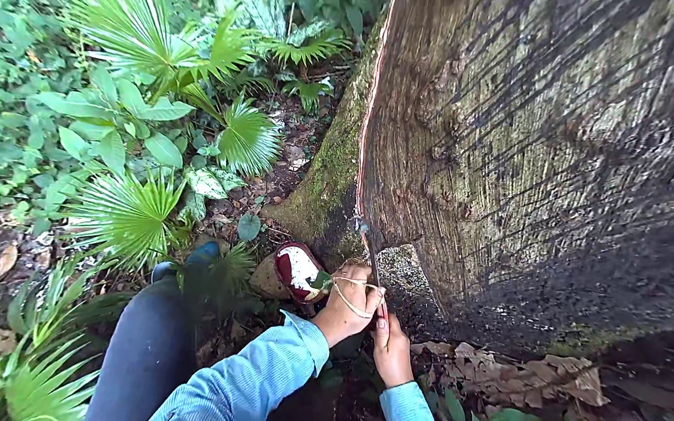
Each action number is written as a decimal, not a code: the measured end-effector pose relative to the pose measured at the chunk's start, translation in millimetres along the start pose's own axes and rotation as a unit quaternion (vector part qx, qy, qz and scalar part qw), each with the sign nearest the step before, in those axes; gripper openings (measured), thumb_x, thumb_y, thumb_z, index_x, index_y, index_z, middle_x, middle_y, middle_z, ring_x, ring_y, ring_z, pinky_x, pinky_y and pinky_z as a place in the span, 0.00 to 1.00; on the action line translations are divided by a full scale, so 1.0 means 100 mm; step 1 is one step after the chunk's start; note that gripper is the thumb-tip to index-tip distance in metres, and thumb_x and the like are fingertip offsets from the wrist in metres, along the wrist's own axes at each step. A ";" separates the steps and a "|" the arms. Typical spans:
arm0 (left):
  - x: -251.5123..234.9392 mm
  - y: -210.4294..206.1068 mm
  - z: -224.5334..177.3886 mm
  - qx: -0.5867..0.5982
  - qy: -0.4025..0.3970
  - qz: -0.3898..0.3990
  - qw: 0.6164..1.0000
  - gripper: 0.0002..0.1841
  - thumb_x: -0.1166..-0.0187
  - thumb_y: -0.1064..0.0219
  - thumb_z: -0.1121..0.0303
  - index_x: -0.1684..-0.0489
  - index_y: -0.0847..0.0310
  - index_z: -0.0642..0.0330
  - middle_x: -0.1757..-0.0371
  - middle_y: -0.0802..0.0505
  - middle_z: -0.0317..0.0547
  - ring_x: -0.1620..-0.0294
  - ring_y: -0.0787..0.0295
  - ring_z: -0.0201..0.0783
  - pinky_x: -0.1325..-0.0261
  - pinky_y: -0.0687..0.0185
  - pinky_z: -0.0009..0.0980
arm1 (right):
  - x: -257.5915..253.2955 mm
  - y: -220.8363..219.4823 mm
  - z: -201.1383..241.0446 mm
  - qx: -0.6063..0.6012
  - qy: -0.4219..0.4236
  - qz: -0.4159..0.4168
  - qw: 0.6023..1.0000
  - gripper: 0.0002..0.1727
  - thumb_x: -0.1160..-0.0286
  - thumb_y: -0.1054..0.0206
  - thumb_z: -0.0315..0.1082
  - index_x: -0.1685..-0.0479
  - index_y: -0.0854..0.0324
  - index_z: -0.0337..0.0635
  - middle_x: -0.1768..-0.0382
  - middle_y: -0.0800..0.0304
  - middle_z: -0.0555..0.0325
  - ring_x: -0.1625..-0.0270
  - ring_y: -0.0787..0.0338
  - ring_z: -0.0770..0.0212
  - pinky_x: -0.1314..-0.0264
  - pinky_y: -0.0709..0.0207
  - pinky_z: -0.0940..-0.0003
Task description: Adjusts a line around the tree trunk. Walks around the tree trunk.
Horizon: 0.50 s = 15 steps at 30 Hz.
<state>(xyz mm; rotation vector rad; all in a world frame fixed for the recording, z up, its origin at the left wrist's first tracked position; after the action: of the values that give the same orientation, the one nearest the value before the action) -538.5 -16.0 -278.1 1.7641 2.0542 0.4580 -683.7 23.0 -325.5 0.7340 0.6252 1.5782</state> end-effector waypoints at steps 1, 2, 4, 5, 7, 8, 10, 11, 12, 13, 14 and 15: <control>0.00 0.15 -0.13 -0.039 -0.107 -0.104 0.988 0.22 0.27 0.32 0.59 0.48 0.14 0.73 0.46 0.07 0.64 0.38 0.11 0.60 0.27 0.22 0.50 | -0.07 0.02 0.12 -0.011 0.009 -0.011 1.000 0.33 0.11 0.57 0.49 0.49 0.18 0.23 0.80 0.15 0.45 0.78 0.13 0.50 0.72 0.19 0.49; -0.03 0.26 -0.25 -0.058 -0.195 -0.172 0.964 0.21 0.27 0.33 0.55 0.51 0.14 0.67 0.47 0.07 0.60 0.38 0.12 0.57 0.27 0.24 0.46 | -0.18 0.04 0.25 -0.026 0.009 -0.013 1.000 0.30 0.10 0.55 0.45 0.46 0.19 0.23 0.76 0.14 0.43 0.74 0.11 0.49 0.67 0.17 0.49; -0.20 0.34 -0.50 -0.067 -0.335 -0.189 0.920 0.20 0.19 0.41 0.49 0.54 0.15 0.58 0.49 0.06 0.54 0.38 0.13 0.52 0.23 0.29 0.41 | -0.46 0.01 0.49 -0.058 -0.018 0.002 0.998 0.20 0.14 0.46 0.35 0.40 0.21 0.23 0.61 0.08 0.36 0.54 0.06 0.44 0.46 0.16 0.45; -0.33 0.33 -0.61 -0.060 -0.387 -0.147 0.908 0.23 0.17 0.44 0.49 0.57 0.12 0.61 0.53 0.04 0.54 0.42 0.09 0.53 0.24 0.26 0.43 | -0.59 -0.03 0.58 -0.074 -0.030 0.001 0.997 0.18 0.19 0.40 0.30 0.40 0.21 0.22 0.55 0.09 0.33 0.45 0.07 0.43 0.37 0.19 0.45; -0.68 0.18 -0.71 -0.058 -0.431 0.016 0.900 0.24 0.18 0.43 0.54 0.67 0.11 0.69 0.65 0.04 0.58 0.53 0.04 0.57 0.31 0.20 0.51 | -0.84 -0.11 0.74 -0.074 -0.048 -0.002 0.996 0.19 0.22 0.38 0.25 0.37 0.22 0.18 0.44 0.12 0.26 0.35 0.12 0.37 0.26 0.25 0.43; -0.85 0.11 -0.68 -0.057 -0.427 0.088 0.898 0.23 0.19 0.42 0.56 0.73 0.13 0.70 0.70 0.06 0.59 0.58 0.05 0.58 0.36 0.18 0.53 | -0.95 -0.14 0.81 -0.056 -0.053 -0.007 0.997 0.18 0.20 0.40 0.24 0.37 0.22 0.18 0.44 0.12 0.26 0.34 0.12 0.36 0.26 0.25 0.42; -1.06 0.06 -0.61 -0.042 -0.440 0.121 0.889 0.24 0.20 0.43 0.56 0.84 0.19 0.66 0.80 0.11 0.54 0.69 0.08 0.54 0.52 0.17 0.50 | -1.11 -0.18 0.88 -0.033 -0.061 -0.029 0.997 0.17 0.17 0.42 0.26 0.39 0.20 0.20 0.46 0.10 0.27 0.36 0.10 0.36 0.29 0.24 0.41; -1.10 0.04 -0.58 -0.035 -0.446 0.115 0.887 0.25 0.21 0.44 0.55 0.87 0.20 0.63 0.83 0.13 0.52 0.73 0.09 0.52 0.56 0.18 0.49 | -1.14 -0.20 0.87 -0.030 -0.063 -0.038 0.997 0.17 0.17 0.42 0.27 0.40 0.19 0.20 0.46 0.10 0.27 0.36 0.10 0.36 0.29 0.24 0.41; -1.08 0.02 -0.54 -0.041 -0.441 0.116 0.889 0.25 0.22 0.44 0.54 0.87 0.20 0.62 0.83 0.13 0.52 0.73 0.09 0.52 0.57 0.19 0.49 | -1.11 -0.24 0.83 -0.033 -0.060 -0.039 0.997 0.18 0.19 0.42 0.25 0.39 0.20 0.19 0.44 0.11 0.26 0.34 0.12 0.35 0.27 0.26 0.41; -0.99 -0.05 -0.49 -0.057 -0.416 0.141 0.896 0.24 0.23 0.41 0.53 0.84 0.17 0.63 0.79 0.11 0.53 0.69 0.08 0.54 0.53 0.19 0.52 | -1.02 -0.29 0.77 -0.035 -0.056 -0.031 0.997 0.19 0.21 0.41 0.23 0.37 0.21 0.17 0.42 0.13 0.23 0.32 0.14 0.33 0.24 0.28 0.41; -0.85 -0.14 -0.44 -0.077 -0.376 0.192 0.903 0.22 0.24 0.36 0.54 0.78 0.12 0.65 0.73 0.08 0.57 0.61 0.07 0.58 0.46 0.19 0.57 | -0.89 -0.33 0.69 -0.036 -0.056 -0.021 0.998 0.20 0.24 0.40 0.21 0.37 0.22 0.15 0.40 0.15 0.21 0.30 0.16 0.32 0.21 0.30 0.41; -0.71 -0.21 -0.42 -0.086 -0.357 0.227 0.902 0.20 0.25 0.32 0.55 0.75 0.10 0.67 0.69 0.07 0.58 0.57 0.07 0.60 0.43 0.19 0.58 | -0.75 -0.36 0.63 -0.038 -0.052 -0.016 0.998 0.21 0.27 0.38 0.20 0.38 0.23 0.12 0.39 0.17 0.18 0.29 0.17 0.29 0.20 0.32 0.40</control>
<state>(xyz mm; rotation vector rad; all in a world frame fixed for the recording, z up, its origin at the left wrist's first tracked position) -568.5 -89.5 -246.1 1.9139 1.0707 0.0742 -607.4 -47.6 -318.9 0.7397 0.4952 1.5151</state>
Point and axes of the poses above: each hand's wrist, its own x-axis away from the middle knuckle, its own y-axis out of the back of the hand, z = x × y, the point moved 10 cm from there along -x, towards the middle knuckle
